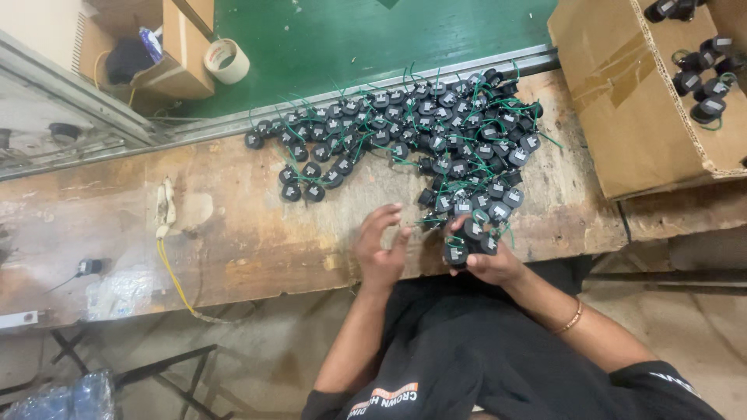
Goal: The person picks black power adapters with green cords from a pile on the workbench one at a time, wraps each cord around its adapter body with both hands, and places the finished unit into a cardboard box beside the pile.
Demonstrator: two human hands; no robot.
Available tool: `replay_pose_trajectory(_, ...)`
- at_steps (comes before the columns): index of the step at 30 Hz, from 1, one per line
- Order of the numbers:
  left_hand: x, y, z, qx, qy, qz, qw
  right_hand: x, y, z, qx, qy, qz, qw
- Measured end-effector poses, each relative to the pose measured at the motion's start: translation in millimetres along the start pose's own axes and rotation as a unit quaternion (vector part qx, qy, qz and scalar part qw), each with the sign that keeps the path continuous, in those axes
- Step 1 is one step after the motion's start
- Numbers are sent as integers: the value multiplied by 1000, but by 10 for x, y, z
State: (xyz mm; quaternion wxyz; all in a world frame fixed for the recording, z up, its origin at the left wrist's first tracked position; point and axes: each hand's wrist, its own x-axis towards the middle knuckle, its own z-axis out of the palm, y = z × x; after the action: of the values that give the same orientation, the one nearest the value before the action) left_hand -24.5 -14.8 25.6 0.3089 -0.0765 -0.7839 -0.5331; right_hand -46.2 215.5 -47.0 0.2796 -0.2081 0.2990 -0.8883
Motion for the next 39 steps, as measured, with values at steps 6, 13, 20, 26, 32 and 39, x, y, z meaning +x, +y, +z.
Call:
replay_pose_trajectory(6, -81, -437, -63, -68, 5, -200, 977, -40, -486, 397, -351, -36, -38, 935)
replay_pose_trajectory(13, 11, -272, -75, 66, -140, -17, 988, -627, -2286, 73, -755, -31, -197, 625)
replay_pose_trajectory(20, 111, 6, -152, 120, -247, 81, 958, -674, -3337, -1182, -421, 426, 96, 795)
replay_pose_trajectory(26, 97, -80, -145, 72, -271, 57, 958, -609, -3205, -1369, -755, 252, -67, 602)
replay_pose_trajectory(32, 33, -163, -71, 74, -208, -42, 974, -721, -2978, -1131, -701, 343, -157, 605)
replay_pose_trajectory(39, 63, -106, -68, 115, -206, 55, 970, -598, -1467, 187, -680, 185, -347, 619)
